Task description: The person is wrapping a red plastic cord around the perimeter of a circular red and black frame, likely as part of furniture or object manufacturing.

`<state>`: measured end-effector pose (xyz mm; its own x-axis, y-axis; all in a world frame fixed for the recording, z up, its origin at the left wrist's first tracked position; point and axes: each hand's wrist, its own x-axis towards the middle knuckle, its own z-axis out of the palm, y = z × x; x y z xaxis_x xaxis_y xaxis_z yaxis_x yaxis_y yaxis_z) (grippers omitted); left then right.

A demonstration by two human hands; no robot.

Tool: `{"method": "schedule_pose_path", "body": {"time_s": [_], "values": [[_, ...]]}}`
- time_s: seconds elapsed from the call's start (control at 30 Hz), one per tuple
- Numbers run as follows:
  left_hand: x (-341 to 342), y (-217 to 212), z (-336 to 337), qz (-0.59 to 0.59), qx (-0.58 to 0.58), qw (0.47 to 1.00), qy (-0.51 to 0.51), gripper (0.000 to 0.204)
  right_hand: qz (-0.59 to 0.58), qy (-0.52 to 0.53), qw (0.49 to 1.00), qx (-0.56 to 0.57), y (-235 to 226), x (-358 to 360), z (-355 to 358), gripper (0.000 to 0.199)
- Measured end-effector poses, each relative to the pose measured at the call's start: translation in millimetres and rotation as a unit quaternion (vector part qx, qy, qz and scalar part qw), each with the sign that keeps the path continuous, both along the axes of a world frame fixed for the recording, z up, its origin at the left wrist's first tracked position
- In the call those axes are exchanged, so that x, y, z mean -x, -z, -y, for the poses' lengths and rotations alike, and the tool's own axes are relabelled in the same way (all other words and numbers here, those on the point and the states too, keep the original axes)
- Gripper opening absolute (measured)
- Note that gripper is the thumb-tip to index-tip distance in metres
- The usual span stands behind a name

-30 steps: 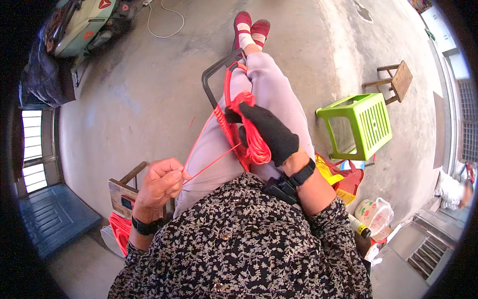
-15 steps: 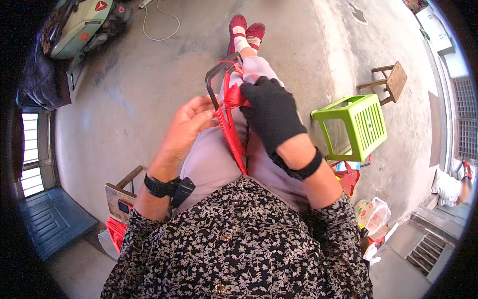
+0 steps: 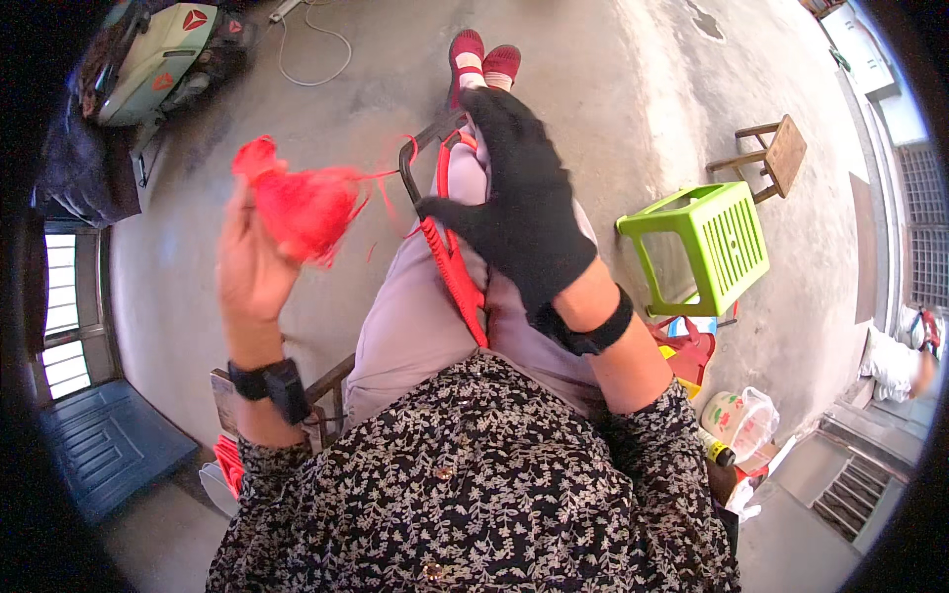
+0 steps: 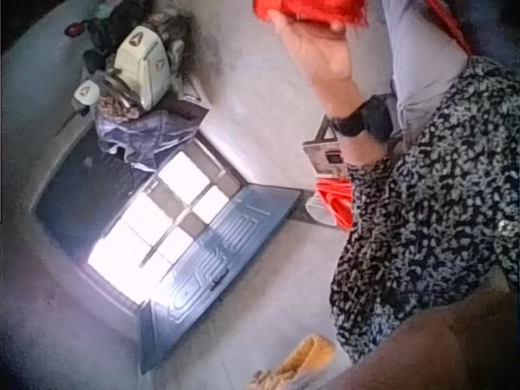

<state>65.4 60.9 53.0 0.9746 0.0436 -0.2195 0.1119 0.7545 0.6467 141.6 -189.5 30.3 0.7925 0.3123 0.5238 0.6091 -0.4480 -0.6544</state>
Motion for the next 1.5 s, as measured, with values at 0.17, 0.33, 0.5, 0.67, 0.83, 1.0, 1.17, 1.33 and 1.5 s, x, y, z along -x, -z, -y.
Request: {"method": "schedule_pose_path", "body": {"time_s": [0.17, 0.33, 0.5, 0.67, 0.83, 1.0, 1.17, 1.33, 1.5], "values": [[40, -50, 8, 0.224, 0.025, 0.972, 0.072, 0.043, 0.108, -0.116, 0.979, 0.131, -22, 15, -36, 0.054], [52, -40, -1, 0.079, -0.229, 0.969, -0.052, 0.031, -0.343, -0.318, 0.87, -0.159, -36, 33, 11, 0.011], [17, 29, 42, -0.035, -0.4, 0.916, 0.008, 0.024, -0.493, -0.276, 0.803, -0.191, -44, 60, 33, 0.013], [5, 55, 92, -0.001, -0.534, 0.846, 0.016, 0.024, -0.581, -0.19, 0.773, -0.17, -65, 74, 29, 0.014], [12, 78, 77, -0.026, -0.452, 0.891, 0.025, 0.031, -0.543, -0.201, 0.796, -0.178, -61, 84, 37, 0.013], [24, 43, 24, 0.006, -0.21, 0.976, -0.052, 0.041, -0.498, -0.122, 0.845, -0.152, -78, 47, 34, 0.017], [22, 19, 20, 0.085, -0.398, 0.906, -0.118, 0.039, -0.435, -0.126, 0.89, -0.056, -19, -4, 35, 0.017], [-8, 50, 36, 0.183, -0.845, 0.486, -0.125, 0.038, -0.142, -0.111, 0.969, 0.17, 44, -12, -1, 0.036], [-19, 69, 68, 0.136, -0.766, 0.628, 0.012, 0.039, -0.175, -0.138, 0.973, 0.066, 52, -12, -5, 0.047]]}}
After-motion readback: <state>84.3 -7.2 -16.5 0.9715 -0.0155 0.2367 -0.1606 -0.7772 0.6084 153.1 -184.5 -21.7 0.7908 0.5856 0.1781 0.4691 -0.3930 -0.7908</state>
